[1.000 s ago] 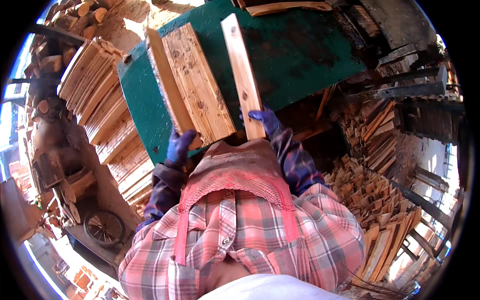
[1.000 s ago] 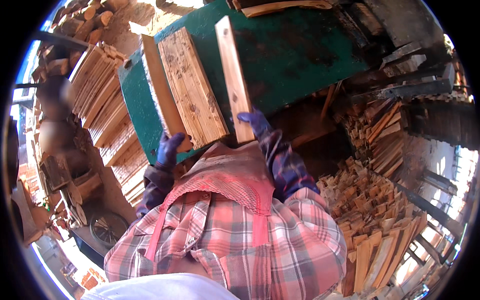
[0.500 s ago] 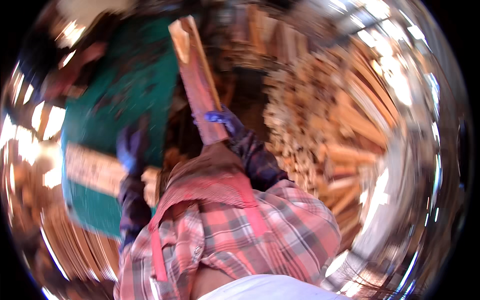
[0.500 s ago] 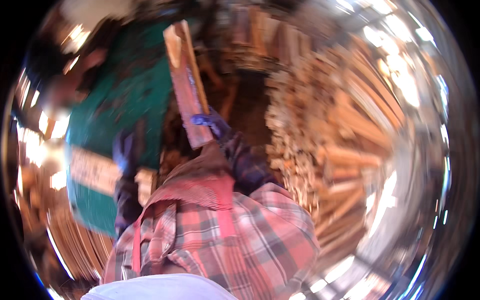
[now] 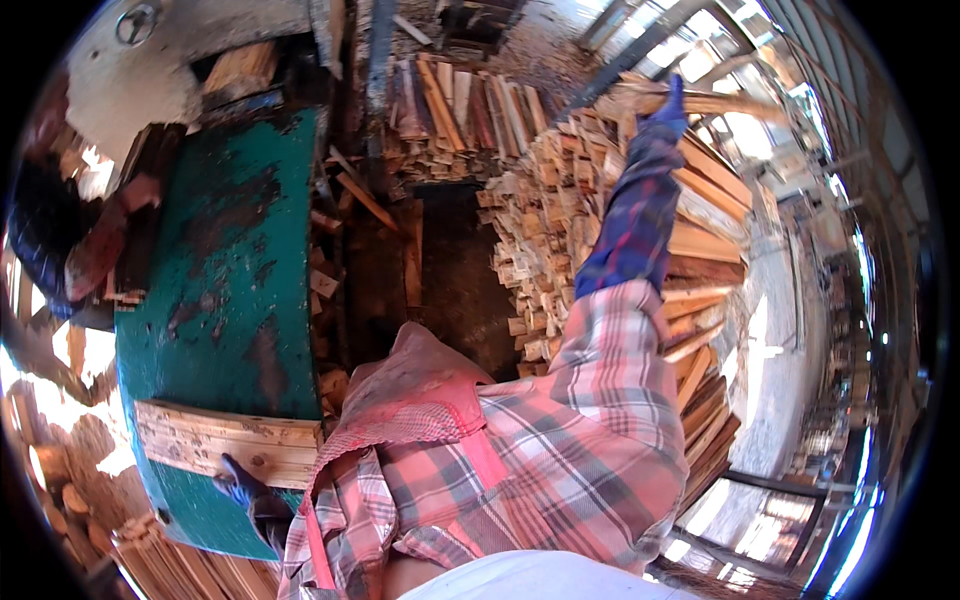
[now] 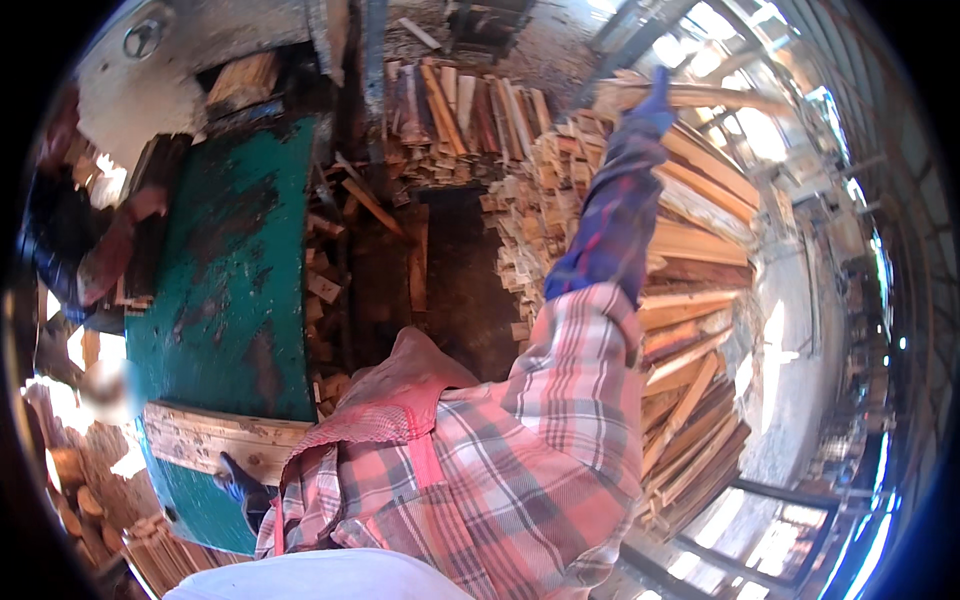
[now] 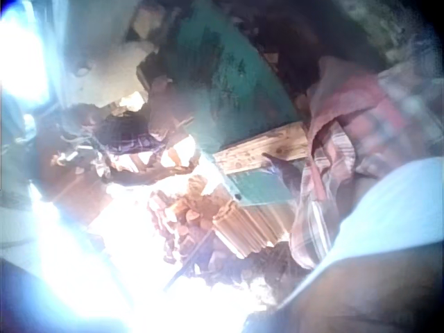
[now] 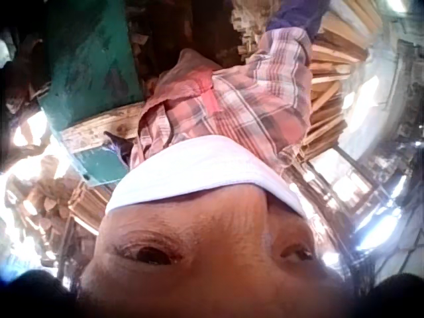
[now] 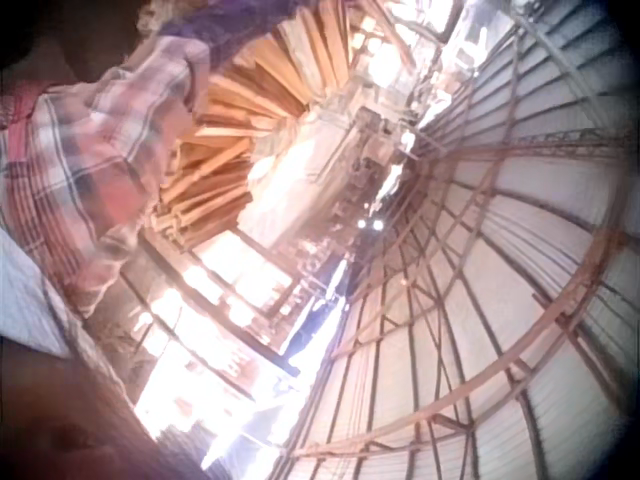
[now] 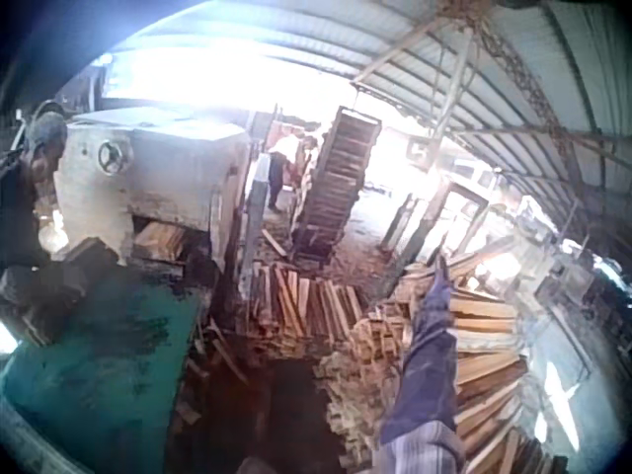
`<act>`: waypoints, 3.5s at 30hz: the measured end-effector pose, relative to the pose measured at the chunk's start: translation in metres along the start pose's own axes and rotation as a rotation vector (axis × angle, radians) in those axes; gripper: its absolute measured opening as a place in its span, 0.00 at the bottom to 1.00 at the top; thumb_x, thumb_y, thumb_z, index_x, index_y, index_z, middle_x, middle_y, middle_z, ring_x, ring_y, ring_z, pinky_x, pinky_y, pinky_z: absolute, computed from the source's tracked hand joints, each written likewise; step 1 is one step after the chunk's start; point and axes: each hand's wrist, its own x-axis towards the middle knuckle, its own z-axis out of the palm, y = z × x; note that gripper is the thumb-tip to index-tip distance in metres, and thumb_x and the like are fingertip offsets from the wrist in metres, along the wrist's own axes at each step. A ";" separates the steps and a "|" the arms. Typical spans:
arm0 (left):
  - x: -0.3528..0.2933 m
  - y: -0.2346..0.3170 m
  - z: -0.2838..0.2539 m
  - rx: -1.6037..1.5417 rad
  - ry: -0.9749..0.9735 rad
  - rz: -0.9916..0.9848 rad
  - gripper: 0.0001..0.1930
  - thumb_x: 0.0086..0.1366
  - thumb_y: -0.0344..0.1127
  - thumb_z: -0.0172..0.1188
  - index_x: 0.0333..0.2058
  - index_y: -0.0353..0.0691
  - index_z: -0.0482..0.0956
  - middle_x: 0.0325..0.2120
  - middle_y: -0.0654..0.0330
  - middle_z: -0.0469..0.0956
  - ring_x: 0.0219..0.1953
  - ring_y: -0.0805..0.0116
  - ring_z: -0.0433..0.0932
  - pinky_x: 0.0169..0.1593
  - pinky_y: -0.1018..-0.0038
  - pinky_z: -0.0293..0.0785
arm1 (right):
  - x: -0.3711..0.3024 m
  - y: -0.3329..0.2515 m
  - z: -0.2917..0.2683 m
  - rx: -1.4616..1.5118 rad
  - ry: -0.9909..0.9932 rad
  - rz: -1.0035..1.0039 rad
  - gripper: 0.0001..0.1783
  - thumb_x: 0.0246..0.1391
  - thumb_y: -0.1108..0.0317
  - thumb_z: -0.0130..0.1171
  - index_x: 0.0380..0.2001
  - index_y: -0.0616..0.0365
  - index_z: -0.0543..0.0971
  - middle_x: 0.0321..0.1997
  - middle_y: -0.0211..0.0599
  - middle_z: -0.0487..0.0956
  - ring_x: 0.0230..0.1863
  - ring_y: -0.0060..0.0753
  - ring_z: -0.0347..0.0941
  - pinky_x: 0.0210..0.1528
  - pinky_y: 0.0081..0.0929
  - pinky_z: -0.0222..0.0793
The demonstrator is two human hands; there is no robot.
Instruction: The person repeatedly picks up wooden planks from a green workbench, inspects them, and stacks them into a pile. The person handles the wood by hand, moving pieces from the bench to the stack in a continuous loop.
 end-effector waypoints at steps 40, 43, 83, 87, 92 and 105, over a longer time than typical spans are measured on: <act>0.005 0.063 -0.416 -1.366 1.002 0.510 0.25 0.64 0.37 0.57 0.59 0.42 0.66 0.52 0.53 0.74 0.57 0.55 0.71 0.58 0.58 0.70 | -0.868 -0.028 0.379 0.651 -2.030 -0.728 0.41 0.50 0.46 0.64 0.56 0.69 0.69 0.57 0.62 0.70 0.61 0.55 0.67 0.63 0.39 0.62; 0.034 0.147 -0.288 -1.328 0.821 0.573 0.26 0.65 0.35 0.57 0.61 0.41 0.63 0.53 0.54 0.73 0.57 0.57 0.71 0.57 0.59 0.69 | -0.764 0.089 0.352 0.115 -2.171 -0.502 0.41 0.48 0.49 0.65 0.57 0.70 0.67 0.58 0.62 0.70 0.62 0.53 0.66 0.64 0.41 0.62; -0.076 0.482 0.288 0.063 -0.413 0.568 0.33 0.63 0.52 0.55 0.59 0.31 0.65 0.51 0.36 0.72 0.50 0.39 0.74 0.53 0.55 0.70 | -0.245 0.445 0.285 -0.195 -0.892 1.360 0.42 0.59 0.35 0.46 0.66 0.55 0.59 0.62 0.44 0.69 0.58 0.46 0.70 0.58 0.46 0.70; -0.130 0.341 0.191 -0.008 -0.404 0.431 0.33 0.65 0.48 0.55 0.62 0.33 0.62 0.54 0.37 0.70 0.56 0.41 0.71 0.59 0.57 0.66 | -0.346 0.390 0.182 -0.427 -0.897 1.342 0.38 0.60 0.41 0.52 0.64 0.54 0.62 0.60 0.44 0.70 0.56 0.45 0.72 0.55 0.42 0.73; -0.205 0.195 0.092 -0.088 -0.253 0.222 0.35 0.65 0.46 0.58 0.64 0.33 0.59 0.62 0.40 0.61 0.67 0.48 0.58 0.67 0.63 0.55 | -0.473 0.311 0.140 -0.520 -1.332 0.970 0.34 0.55 0.50 0.64 0.57 0.60 0.68 0.50 0.38 0.75 0.48 0.32 0.74 0.51 0.30 0.74; -0.169 0.079 0.013 -0.166 0.078 0.289 0.31 0.58 0.46 0.65 0.55 0.33 0.69 0.48 0.47 0.74 0.52 0.55 0.73 0.56 0.64 0.68 | -0.566 0.293 0.136 -0.468 -1.595 1.956 0.30 0.52 0.59 0.59 0.53 0.71 0.71 0.44 0.48 0.80 0.38 0.43 0.79 0.46 0.39 0.77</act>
